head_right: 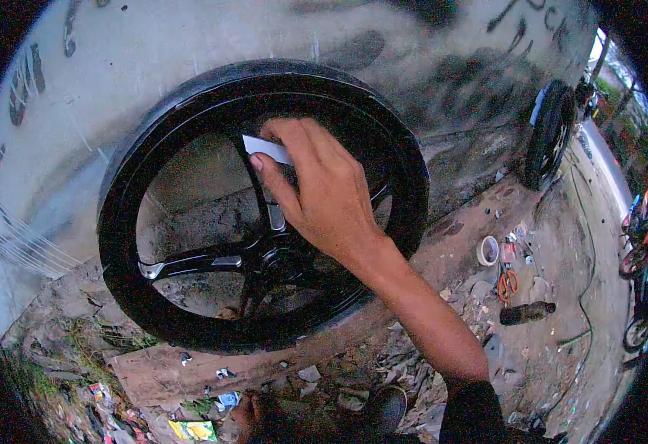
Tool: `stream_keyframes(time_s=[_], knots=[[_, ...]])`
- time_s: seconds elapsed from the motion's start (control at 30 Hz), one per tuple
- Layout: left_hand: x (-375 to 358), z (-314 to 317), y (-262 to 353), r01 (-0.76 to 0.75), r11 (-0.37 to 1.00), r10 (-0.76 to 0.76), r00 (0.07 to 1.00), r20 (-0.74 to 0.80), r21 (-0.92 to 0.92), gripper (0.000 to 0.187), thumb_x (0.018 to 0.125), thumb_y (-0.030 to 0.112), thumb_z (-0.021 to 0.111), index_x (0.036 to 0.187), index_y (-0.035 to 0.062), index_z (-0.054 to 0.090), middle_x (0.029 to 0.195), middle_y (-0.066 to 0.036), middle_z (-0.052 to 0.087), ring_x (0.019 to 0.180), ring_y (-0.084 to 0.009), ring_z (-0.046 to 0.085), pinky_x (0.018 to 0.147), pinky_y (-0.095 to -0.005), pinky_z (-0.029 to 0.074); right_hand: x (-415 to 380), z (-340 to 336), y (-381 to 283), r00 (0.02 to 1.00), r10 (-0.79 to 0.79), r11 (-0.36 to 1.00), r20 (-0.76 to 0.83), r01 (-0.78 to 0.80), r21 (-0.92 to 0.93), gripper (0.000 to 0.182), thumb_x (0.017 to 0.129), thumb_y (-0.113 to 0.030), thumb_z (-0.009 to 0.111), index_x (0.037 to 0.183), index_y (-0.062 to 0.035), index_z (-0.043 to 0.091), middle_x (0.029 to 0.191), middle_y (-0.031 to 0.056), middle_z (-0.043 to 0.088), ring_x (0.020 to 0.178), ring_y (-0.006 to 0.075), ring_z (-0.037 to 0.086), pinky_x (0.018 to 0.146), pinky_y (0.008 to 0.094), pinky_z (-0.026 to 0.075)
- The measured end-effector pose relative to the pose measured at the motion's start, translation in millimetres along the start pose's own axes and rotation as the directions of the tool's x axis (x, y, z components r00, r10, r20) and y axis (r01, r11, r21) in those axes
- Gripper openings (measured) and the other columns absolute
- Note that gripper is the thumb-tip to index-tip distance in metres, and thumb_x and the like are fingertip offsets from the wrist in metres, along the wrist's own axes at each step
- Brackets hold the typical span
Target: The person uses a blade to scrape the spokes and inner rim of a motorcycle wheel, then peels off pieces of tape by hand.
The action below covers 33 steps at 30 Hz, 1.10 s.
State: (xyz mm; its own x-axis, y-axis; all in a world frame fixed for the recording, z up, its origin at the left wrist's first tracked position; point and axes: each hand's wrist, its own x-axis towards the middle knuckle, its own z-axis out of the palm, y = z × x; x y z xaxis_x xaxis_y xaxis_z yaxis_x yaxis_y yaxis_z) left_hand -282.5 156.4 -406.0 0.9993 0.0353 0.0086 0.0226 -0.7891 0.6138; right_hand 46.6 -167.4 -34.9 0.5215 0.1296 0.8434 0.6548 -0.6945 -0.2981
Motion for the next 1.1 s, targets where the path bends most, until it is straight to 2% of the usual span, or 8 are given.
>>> stream_keyframes(time_s=[0.1, 0.47, 0.53, 0.67, 0.77, 0.87, 0.97, 1.1], knots=[[-3.4, -0.4, -0.8, 0.068, 0.984, -0.076, 0.996, 0.043, 0.163, 0.023, 0.101, 0.030, 0.056, 0.101, 0.0107, 0.068, 0.076, -0.014, 0.067, 0.060, -0.0327, 0.063, 0.053, -0.0420, 0.048, 1.7, 0.3, -0.1, 1.000, -0.007, 1.000, -0.019, 0.007, 0.002, 0.026, 0.093, -0.018, 0.069, 0.114, -0.0034, 0.061, 0.104, 0.0152, 0.064, 0.090, 0.0347, 0.065, 0.077, 0.0422, 0.054], [2.8, -17.7, 22.8, 0.244, 0.953, -0.209, 0.959, 0.190, -0.180, 0.030, 0.104, 0.031, 0.051, 0.113, 0.0068, 0.065, 0.096, -0.018, 0.067, 0.086, -0.0355, 0.062, 0.074, -0.0439, 0.049, 2.3, 8.9, 8.8, 0.994, -0.057, 0.996, -0.090, 0.063, 0.067, 0.029, 0.090, -0.013, 0.073, 0.118, -0.0079, 0.068, 0.095, 0.0113, 0.063, 0.082, 0.0277, 0.065, 0.071, 0.0378, 0.054], [5.5, -21.3, 28.4, 0.381, 0.885, -0.312, 0.912, 0.265, -0.268, 0.032, 0.104, 0.032, 0.050, 0.115, 0.0061, 0.065, 0.100, -0.019, 0.067, 0.091, -0.0360, 0.062, 0.077, -0.0443, 0.049, 2.9, 11.4, 10.2, 0.991, -0.075, 0.994, -0.107, 0.084, 0.076, 0.030, 0.089, -0.012, 0.073, 0.119, -0.0099, 0.069, 0.093, 0.0105, 0.063, 0.080, 0.0256, 0.064, 0.070, 0.0363, 0.053], [8.5, -14.2, 24.4, 0.735, 0.489, -0.559, 0.678, 0.478, -0.470, 0.036, 0.107, 0.035, 0.046, 0.113, 0.0076, 0.068, 0.094, -0.005, 0.067, 0.087, -0.0150, 0.058, 0.078, -0.0318, 0.048, 1.4, 11.9, 7.5, 0.995, -0.021, 0.993, -0.093, 0.031, 0.112, 0.032, 0.088, -0.009, 0.074, 0.119, -0.0129, 0.072, 0.090, 0.0091, 0.061, 0.076, 0.0223, 0.062, 0.067, 0.0337, 0.052], [7.4, -13.0, 20.0, 0.562, 0.792, -0.471, 0.812, 0.344, -0.241, 0.032, 0.105, 0.033, 0.050, 0.113, 0.0070, 0.067, 0.099, -0.015, 0.067, 0.092, -0.0314, 0.061, 0.079, -0.0412, 0.050, -0.4, 15.0, 8.8, 0.993, -0.030, 0.993, -0.116, 0.043, 0.114, 0.032, 0.088, -0.008, 0.074, 0.120, -0.0141, 0.073, 0.089, 0.0086, 0.060, 0.074, 0.0203, 0.060, 0.065, 0.0325, 0.051], [5.4, -13.5, 15.2, 0.311, 0.949, -0.315, 0.915, 0.254, 0.054, 0.029, 0.104, 0.031, 0.053, 0.113, 0.0064, 0.067, 0.103, -0.025, 0.067, 0.097, -0.0477, 0.064, 0.079, -0.0506, 0.052, -1.8, 19.8, 9.9, 0.987, -0.033, 0.990, -0.157, 0.054, 0.131, 0.032, 0.088, -0.007, 0.074, 0.119, -0.0135, 0.073, 0.088, 0.0087, 0.060, 0.074, 0.0202, 0.059, 0.065, 0.0319, 0.050], [5.3, -16.2, 14.3, 0.393, 0.919, -0.385, 0.864, 0.324, 0.043, 0.037, 0.106, 0.039, 0.047, 0.114, 0.0066, 0.063, 0.107, -0.026, 0.065, 0.101, -0.0493, 0.061, 0.084, -0.0513, 0.050, -3.3, 21.9, 6.9, 0.987, -0.005, 0.989, -0.163, 0.029, 0.142, 0.031, 0.089, -0.007, 0.073, 0.119, -0.0129, 0.073, 0.087, 0.0089, 0.060, 0.076, 0.0208, 0.059, 0.067, 0.0315, 0.050], [3.0, -2.8, 5.4, 0.154, 0.988, -0.154, 0.984, 0.091, 0.007, 0.030, 0.103, 0.035, 0.051, 0.107, 0.0086, 0.065, 0.091, -0.020, 0.065, 0.081, -0.0421, 0.061, 0.069, -0.0471, 0.048, -4.5, 24.2, 3.0, 0.983, 0.062, 0.978, -0.170, -0.026, 0.206, 0.028, 0.091, -0.009, 0.072, 0.119, -0.0109, 0.073, 0.089, 0.0095, 0.062, 0.079, 0.0213, 0.060, 0.071, 0.0322, 0.050]])
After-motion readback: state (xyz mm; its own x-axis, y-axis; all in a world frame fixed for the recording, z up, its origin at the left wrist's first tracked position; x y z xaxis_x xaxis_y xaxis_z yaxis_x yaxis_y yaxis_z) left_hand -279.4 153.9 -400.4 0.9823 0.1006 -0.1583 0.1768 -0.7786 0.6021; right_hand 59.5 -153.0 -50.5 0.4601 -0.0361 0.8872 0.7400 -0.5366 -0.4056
